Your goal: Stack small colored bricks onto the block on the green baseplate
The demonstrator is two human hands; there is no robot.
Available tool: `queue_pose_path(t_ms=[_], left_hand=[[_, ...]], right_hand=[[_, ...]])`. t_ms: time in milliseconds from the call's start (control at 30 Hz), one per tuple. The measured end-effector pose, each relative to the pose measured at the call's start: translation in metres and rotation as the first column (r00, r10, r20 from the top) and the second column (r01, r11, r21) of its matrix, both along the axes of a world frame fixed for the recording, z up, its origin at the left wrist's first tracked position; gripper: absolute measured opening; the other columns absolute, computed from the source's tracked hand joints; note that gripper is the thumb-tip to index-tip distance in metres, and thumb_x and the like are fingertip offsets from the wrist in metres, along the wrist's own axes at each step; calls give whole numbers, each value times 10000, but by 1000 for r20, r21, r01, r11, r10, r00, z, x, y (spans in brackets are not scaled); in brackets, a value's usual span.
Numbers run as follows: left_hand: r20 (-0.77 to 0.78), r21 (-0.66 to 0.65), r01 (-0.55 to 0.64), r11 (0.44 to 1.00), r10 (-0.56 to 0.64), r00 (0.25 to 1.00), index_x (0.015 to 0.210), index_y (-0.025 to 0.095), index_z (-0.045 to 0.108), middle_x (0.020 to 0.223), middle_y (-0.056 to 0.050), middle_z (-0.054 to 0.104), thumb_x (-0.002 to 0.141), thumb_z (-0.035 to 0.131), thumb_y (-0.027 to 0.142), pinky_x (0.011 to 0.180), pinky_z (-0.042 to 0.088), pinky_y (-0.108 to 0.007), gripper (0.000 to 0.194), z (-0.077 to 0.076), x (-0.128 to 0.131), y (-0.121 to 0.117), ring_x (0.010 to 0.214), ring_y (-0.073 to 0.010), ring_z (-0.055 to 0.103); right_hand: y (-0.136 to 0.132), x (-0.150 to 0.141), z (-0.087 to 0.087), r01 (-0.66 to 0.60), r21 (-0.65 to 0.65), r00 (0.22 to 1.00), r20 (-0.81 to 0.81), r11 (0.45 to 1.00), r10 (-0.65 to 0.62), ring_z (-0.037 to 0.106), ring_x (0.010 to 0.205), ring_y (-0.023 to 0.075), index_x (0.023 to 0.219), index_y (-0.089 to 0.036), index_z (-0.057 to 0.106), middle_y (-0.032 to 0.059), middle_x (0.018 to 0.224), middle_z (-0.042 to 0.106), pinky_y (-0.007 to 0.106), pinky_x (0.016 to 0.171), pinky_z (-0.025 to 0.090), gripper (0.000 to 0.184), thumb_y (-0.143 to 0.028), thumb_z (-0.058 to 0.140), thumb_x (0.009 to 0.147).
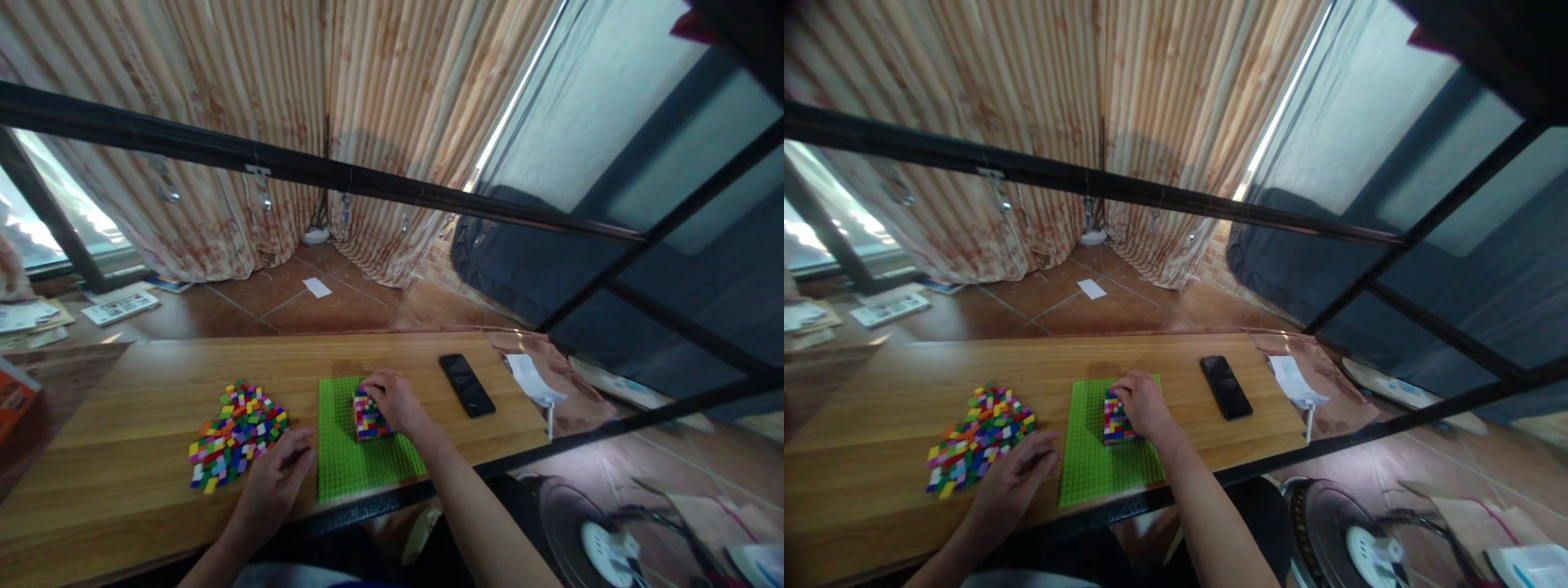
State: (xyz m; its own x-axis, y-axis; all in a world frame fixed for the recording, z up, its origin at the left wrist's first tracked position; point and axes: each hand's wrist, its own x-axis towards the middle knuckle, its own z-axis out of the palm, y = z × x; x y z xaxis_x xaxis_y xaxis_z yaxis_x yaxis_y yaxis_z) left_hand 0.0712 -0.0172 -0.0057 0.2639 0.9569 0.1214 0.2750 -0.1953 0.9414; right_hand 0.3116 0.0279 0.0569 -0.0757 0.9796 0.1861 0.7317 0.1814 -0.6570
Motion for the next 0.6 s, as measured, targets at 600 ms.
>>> queue_pose_path(t_ms=[600], left_hand=[[-288, 222, 253, 941, -185, 940, 687, 176, 573, 571, 17, 573, 807, 564, 186, 512, 364, -195, 121, 14, 6, -25, 534, -95, 529]], right_hand=[[-43, -86, -7, -134, 114, 988, -58, 984, 141, 621, 897, 168, 939, -216, 714, 45, 913, 695, 277, 821, 467, 214, -119, 535, 874]])
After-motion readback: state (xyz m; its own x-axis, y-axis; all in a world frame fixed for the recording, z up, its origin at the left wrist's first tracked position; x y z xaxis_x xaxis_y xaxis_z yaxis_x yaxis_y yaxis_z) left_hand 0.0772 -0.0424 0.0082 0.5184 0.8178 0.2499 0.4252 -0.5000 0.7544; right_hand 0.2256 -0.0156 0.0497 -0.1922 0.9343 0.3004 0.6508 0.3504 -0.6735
